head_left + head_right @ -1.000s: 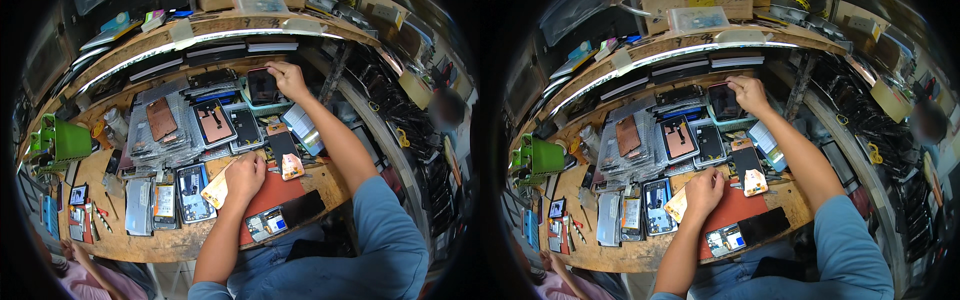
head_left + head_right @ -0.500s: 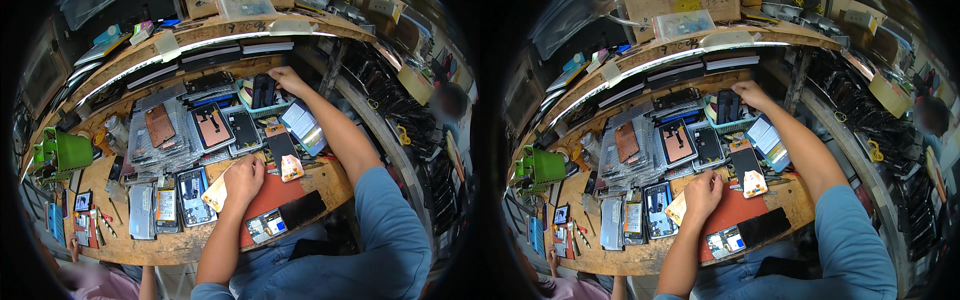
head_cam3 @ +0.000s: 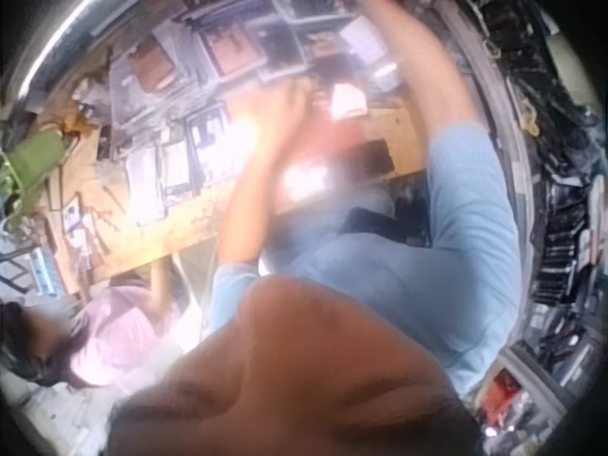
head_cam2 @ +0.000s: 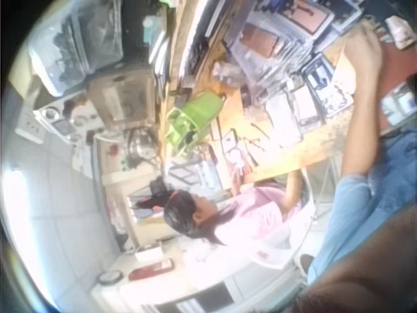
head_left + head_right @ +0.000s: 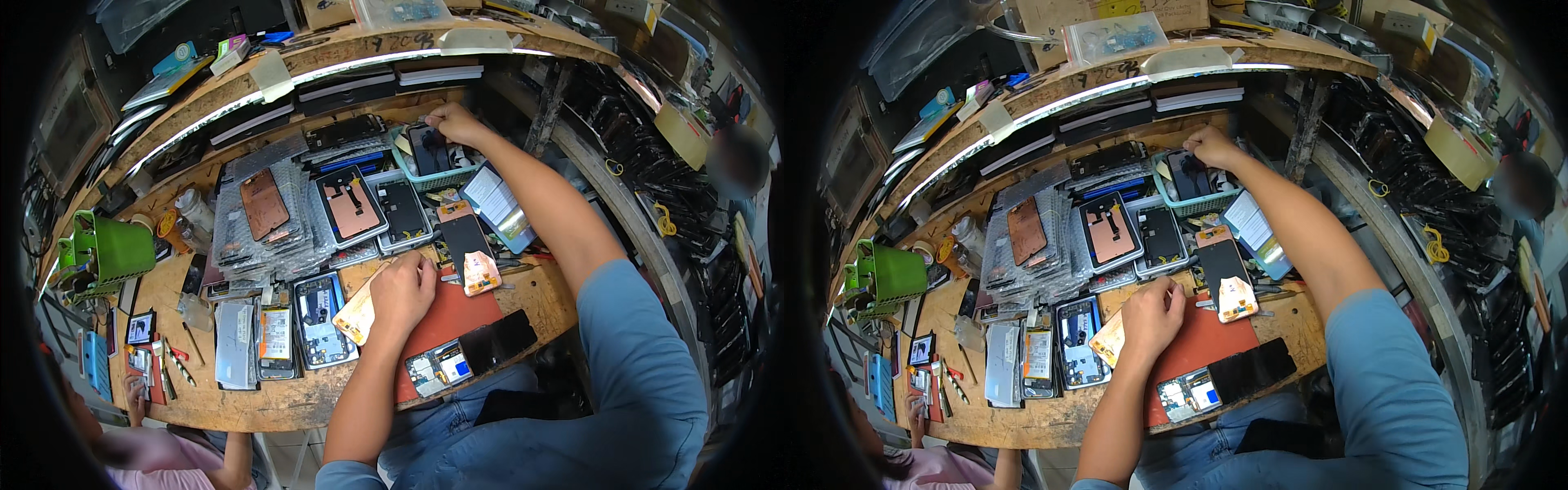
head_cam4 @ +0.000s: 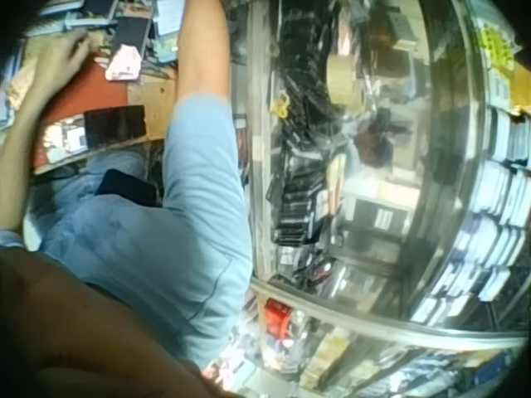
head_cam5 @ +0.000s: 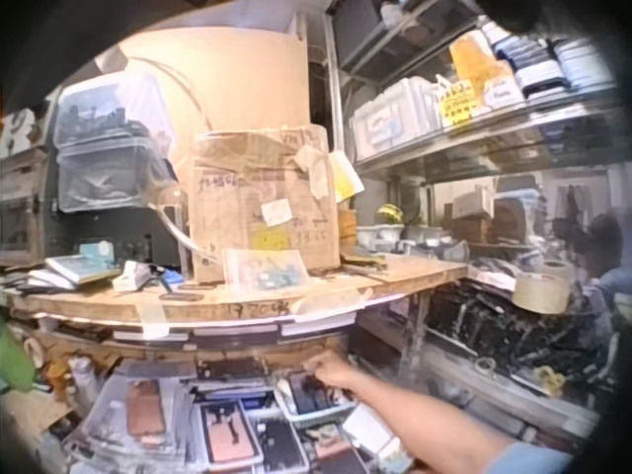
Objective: The person disassembles a smartphone, removes the battery, and replaces the screen assembly. They use a prying tool and screwdriver to open the device, disconnect cables, and install a new screen. The person then reassembles the phone and places it on the workbench.
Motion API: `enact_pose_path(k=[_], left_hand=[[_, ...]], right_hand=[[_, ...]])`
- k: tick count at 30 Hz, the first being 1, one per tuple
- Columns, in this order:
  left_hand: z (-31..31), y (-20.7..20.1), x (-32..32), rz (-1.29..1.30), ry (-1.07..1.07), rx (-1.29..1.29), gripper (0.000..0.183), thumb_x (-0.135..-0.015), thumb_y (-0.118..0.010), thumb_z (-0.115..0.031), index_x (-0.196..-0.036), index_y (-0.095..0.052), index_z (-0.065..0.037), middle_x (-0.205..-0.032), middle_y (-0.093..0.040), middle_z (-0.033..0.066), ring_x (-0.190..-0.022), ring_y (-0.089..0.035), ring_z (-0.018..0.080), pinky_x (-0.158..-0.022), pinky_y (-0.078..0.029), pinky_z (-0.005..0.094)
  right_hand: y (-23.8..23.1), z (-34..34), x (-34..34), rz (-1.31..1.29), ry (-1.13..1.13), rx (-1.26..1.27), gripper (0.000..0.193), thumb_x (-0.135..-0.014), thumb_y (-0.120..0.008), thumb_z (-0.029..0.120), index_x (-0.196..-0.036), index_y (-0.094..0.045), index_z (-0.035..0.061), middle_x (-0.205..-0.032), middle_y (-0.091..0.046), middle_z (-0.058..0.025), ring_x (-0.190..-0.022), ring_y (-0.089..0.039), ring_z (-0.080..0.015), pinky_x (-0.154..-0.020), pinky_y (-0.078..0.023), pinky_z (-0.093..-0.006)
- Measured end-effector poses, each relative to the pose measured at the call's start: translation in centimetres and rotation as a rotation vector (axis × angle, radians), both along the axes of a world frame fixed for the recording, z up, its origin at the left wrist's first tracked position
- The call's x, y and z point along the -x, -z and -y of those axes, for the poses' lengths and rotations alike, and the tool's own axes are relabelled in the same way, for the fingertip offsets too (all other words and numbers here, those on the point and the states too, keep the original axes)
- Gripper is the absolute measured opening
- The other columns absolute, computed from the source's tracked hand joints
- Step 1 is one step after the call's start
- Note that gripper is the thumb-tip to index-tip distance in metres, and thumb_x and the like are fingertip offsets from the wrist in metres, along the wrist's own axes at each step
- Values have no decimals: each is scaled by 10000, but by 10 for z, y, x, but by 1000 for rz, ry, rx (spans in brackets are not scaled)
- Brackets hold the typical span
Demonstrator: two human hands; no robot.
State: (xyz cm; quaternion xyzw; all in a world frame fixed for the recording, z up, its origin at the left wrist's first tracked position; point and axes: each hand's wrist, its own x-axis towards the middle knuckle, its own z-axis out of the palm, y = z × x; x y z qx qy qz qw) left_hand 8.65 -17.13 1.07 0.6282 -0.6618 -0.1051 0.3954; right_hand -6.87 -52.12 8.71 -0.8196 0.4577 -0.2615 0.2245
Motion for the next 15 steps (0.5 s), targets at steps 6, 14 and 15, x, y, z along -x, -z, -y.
enact_pose_path(k=[6, 14, 15], left_hand=[[1, 3, -5, -9, -18, 7, 202, -1001, -712, -225, -910, -731, -46, -863, -784, 167, -794, -768, 379, -728, -594, 510], [1, 5, -2, -1, 1, -2, 208, -1008, -707, -240, -931, -742, -50, -863, -783, 160, -789, -765, 374, -726, -594, 513], [2, 5, -1, -6, -2, 11, 204, -1003, -718, -240, -925, -745, -54, -835, -772, 154, -770, -759, 369, -718, -590, 506]], right_hand=[[-2, -1, -14, 346, 21, -301, 480, -1145, -608, 437, -1104, -836, 17, -994, -795, -101, -935, -704, -206, -839, -569, -405], [-19, -29, -24, 140, 164, 579, 241, -1031, -704, 303, -1111, -810, 102, -1135, -802, -150, -1043, -768, -398, -888, -599, -533], [-24, -40, -33, 88, 63, 603, 228, -1026, -705, 291, -1106, -809, 105, -1143, -802, -143, -1049, -763, -405, -896, -601, -540]])
